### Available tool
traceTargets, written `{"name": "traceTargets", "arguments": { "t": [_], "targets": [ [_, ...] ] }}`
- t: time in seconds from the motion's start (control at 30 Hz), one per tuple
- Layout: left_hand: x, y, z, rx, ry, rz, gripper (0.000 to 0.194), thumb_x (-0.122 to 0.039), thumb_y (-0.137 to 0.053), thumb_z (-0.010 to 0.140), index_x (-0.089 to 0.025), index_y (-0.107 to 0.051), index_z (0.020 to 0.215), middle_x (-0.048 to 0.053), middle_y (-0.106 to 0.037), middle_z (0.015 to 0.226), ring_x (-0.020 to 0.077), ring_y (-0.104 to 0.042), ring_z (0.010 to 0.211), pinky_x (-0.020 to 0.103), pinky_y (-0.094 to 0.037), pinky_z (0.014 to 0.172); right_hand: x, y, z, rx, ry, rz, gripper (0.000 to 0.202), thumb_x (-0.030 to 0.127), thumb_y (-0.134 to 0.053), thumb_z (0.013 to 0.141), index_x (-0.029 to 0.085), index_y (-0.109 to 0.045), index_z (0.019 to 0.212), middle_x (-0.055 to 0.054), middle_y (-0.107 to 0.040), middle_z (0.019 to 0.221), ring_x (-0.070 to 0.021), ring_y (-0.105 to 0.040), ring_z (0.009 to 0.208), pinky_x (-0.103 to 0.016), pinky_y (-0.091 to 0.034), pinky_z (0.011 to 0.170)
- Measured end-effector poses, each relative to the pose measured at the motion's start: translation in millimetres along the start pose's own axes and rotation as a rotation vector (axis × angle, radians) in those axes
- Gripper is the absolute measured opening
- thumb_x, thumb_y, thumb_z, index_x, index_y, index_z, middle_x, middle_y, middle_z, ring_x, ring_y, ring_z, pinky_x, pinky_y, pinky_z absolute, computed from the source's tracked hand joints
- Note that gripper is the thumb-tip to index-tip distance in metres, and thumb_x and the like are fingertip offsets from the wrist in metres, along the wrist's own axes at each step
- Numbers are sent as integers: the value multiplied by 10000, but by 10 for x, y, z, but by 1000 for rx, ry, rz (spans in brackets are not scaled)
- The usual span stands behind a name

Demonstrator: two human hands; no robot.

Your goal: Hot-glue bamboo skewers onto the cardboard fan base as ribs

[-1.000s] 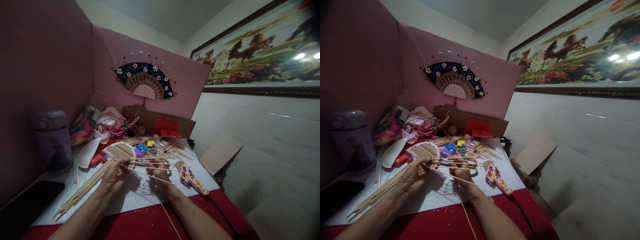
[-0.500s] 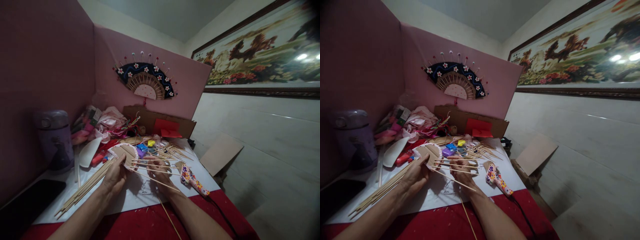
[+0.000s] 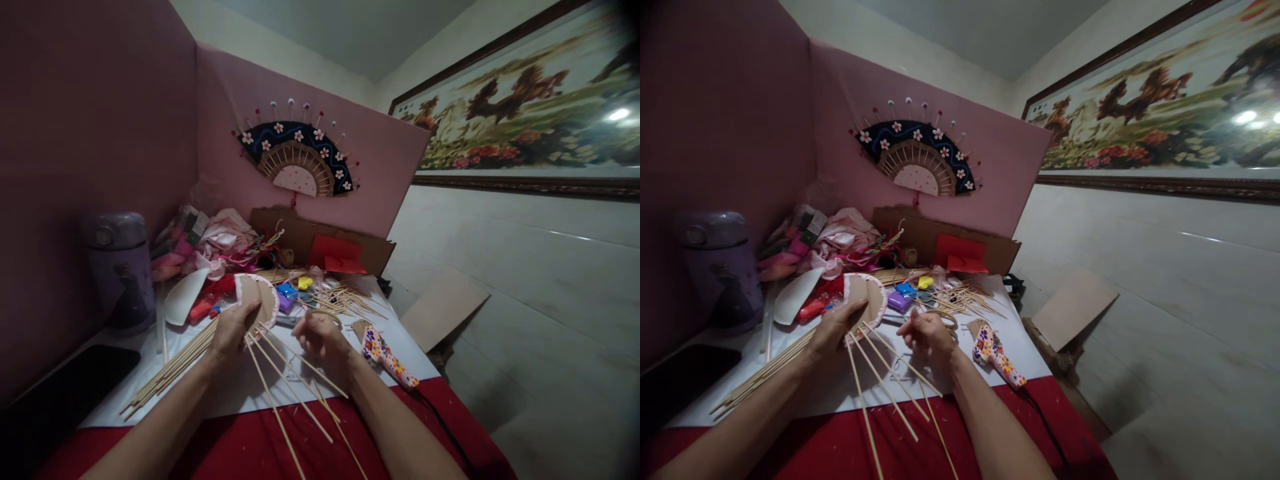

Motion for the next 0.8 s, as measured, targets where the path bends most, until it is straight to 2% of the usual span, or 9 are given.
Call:
{"name": "traceTargets", "arguments": {
  "t": [0.1,0.2,0.33,0.53,0.8],
  "targets": [
    [10,-83,-5,81,-30,129,165,-253,-669,663,-89,-654,664,58,-643,528,138,-555,405,221,-416,383,-48,-245,-92,164,-54,-102,542,632,-616,685,93,-667,662,37,-452,474,-21,-286,345,-188,-118,343],
    [60,-132,-15,124,-37,149,198,-295,-656,668,-96,-655,662,63,-648,529,145,-561,416,233,-428,404,-34,-369,-150,225,-18,-209,512,607,-606,715,101,-652,655,72,-364,434,-21,-230,347,-201,-100,363],
    [121,-128,-21,122,-41,188,229,-335,-658,663,-107,-639,651,55,-634,500,149,-557,413,237,-418,401,-23,-392,-158,214,16,-281,462,565,-591,753,126,-592,609,90,-305,398,-37,-196,360,-221,-99,384],
    [169,-157,-10,158,-60,187,288,-380,-679,635,-99,-642,690,52,-644,535,152,-567,441,246,-432,429,-27,-381,-138,164,-8,-287,467,529,-656,708,152,-454,520,84,-344,442,-35,-227,397,-216,-124,396],
    [177,-158,-15,155,-77,180,263,-360,-682,638,-104,-638,681,41,-628,523,152,-568,442,244,-423,431,-56,-354,-143,108,-43,-253,433,482,-661,714,162,-465,496,78,-365,415,-39,-242,366,-219,-128,376]
  ]
}}
Point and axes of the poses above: each hand's wrist, its own z-axis towards the middle knuckle, its own y-axis out of the back of the hand, x = y × z, the point moved 10 cm from there along z, towards the middle knuckle
